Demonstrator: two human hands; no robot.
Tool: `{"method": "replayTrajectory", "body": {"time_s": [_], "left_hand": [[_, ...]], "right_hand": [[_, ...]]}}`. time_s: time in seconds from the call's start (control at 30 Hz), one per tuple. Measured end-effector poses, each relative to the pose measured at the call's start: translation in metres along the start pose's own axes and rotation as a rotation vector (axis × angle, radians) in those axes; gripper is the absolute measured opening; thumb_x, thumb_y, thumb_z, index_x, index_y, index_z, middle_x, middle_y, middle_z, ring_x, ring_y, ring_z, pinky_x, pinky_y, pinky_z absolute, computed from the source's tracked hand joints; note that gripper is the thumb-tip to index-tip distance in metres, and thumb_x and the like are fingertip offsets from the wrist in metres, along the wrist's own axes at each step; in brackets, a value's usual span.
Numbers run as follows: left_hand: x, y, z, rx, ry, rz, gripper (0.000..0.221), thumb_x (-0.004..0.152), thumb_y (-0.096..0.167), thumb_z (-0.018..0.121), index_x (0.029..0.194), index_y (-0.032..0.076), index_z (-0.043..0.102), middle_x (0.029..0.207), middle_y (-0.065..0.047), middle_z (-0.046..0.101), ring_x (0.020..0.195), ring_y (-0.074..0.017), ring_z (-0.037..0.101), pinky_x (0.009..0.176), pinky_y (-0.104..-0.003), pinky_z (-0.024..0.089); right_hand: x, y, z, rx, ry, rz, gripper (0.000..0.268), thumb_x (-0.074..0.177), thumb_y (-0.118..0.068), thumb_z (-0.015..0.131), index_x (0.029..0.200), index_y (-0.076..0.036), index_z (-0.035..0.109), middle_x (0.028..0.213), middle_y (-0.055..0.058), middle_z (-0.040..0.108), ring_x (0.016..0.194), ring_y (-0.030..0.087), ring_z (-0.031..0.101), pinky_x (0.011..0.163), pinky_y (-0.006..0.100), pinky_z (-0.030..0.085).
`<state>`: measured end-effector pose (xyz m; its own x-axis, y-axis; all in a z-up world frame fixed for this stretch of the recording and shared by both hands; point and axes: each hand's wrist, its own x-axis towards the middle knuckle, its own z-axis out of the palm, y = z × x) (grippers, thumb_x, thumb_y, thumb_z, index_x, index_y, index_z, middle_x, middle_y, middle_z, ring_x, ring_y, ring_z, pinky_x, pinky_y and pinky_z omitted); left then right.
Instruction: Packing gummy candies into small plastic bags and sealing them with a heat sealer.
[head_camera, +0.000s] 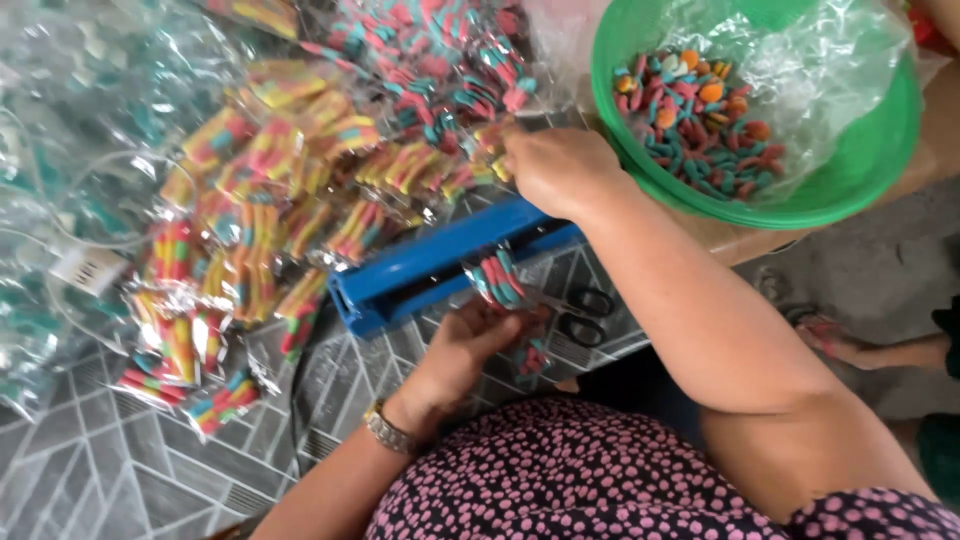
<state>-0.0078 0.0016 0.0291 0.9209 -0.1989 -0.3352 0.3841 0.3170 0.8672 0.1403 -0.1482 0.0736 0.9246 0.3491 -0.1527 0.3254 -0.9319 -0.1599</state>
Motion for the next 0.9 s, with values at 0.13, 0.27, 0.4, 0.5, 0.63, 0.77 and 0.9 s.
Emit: {"method": "replayTrajectory", "body": {"time_s": [0.13, 0.27, 0.4, 0.5, 0.63, 0.77, 0.9], "left_hand": [[0.003, -0.010, -0.010, -0.128, -0.114, -0.045, 0.041, 0.087, 0.014, 0.078, 0.115, -0.015, 0.066, 0.098, -0.027, 0.074, 0.094, -0.0345, 0.073, 0.078, -0.047, 0.062], [0.008, -0.022, -0.020, -0.052, -0.210, -0.039, 0.040, 0.088, 0.020, 0.081, 0.113, -0.009, 0.071, 0.101, -0.023, 0.075, 0.096, -0.0285, 0.073, 0.082, -0.042, 0.061], [0.006, -0.027, -0.031, 0.016, -0.256, 0.009, 0.048, 0.089, 0.021, 0.081, 0.124, -0.007, 0.068, 0.113, -0.023, 0.073, 0.110, -0.0301, 0.069, 0.095, -0.045, 0.057], [0.006, -0.042, -0.039, -0.028, -0.287, 0.032, 0.055, 0.092, 0.017, 0.077, 0.138, -0.006, 0.058, 0.122, -0.021, 0.071, 0.116, -0.0299, 0.066, 0.096, -0.047, 0.055], [0.002, -0.050, -0.040, -0.117, -0.317, -0.047, 0.051, 0.094, 0.023, 0.067, 0.137, -0.002, 0.053, 0.138, -0.017, 0.064, 0.129, -0.0303, 0.062, 0.112, -0.040, 0.049], [-0.002, -0.048, -0.030, -0.238, -0.264, 0.003, 0.053, 0.095, 0.017, 0.065, 0.142, -0.002, 0.050, 0.142, -0.019, 0.063, 0.131, -0.0310, 0.062, 0.115, -0.042, 0.049], [-0.002, -0.050, -0.025, -0.194, -0.243, 0.042, 0.049, 0.097, 0.015, 0.062, 0.142, 0.001, 0.049, 0.146, -0.019, 0.061, 0.125, -0.0305, 0.066, 0.100, -0.041, 0.059]], "right_hand": [[0.004, 0.007, 0.007, 0.102, -0.081, 0.067, 0.038, 0.106, -0.024, 0.039, 0.133, -0.010, 0.063, 0.116, 0.022, 0.075, 0.116, 0.045, 0.065, 0.099, 0.056, 0.051], [0.003, -0.001, -0.007, 0.092, -0.143, 0.101, 0.041, 0.109, -0.028, 0.035, 0.135, -0.011, 0.062, 0.119, 0.022, 0.074, 0.116, 0.042, 0.066, 0.099, 0.056, 0.051], [0.014, 0.003, -0.001, 0.055, -0.193, 0.119, 0.041, 0.110, -0.033, 0.033, 0.135, -0.017, 0.062, 0.123, 0.015, 0.074, 0.120, 0.037, 0.066, 0.102, 0.052, 0.051], [0.023, 0.011, 0.004, -0.044, -0.179, 0.116, 0.042, 0.105, -0.042, 0.033, 0.121, -0.026, 0.068, 0.119, 0.003, 0.077, 0.122, 0.028, 0.067, 0.101, 0.045, 0.053], [0.036, 0.006, 0.001, -0.083, -0.415, 0.082, 0.032, 0.106, -0.012, 0.036, 0.129, -0.010, 0.059, 0.109, 0.017, 0.069, 0.088, 0.036, 0.065, 0.075, 0.050, 0.048], [0.028, -0.006, -0.013, -0.085, -0.381, 0.054, 0.035, 0.101, 0.000, 0.038, 0.128, -0.009, 0.059, 0.106, 0.016, 0.071, 0.091, 0.036, 0.068, 0.081, 0.049, 0.051], [0.023, -0.004, -0.013, -0.005, -0.351, 0.079, 0.029, 0.111, -0.025, 0.033, 0.104, -0.013, 0.058, 0.084, 0.012, 0.066, 0.072, 0.032, 0.060, 0.065, 0.047, 0.041]]}}
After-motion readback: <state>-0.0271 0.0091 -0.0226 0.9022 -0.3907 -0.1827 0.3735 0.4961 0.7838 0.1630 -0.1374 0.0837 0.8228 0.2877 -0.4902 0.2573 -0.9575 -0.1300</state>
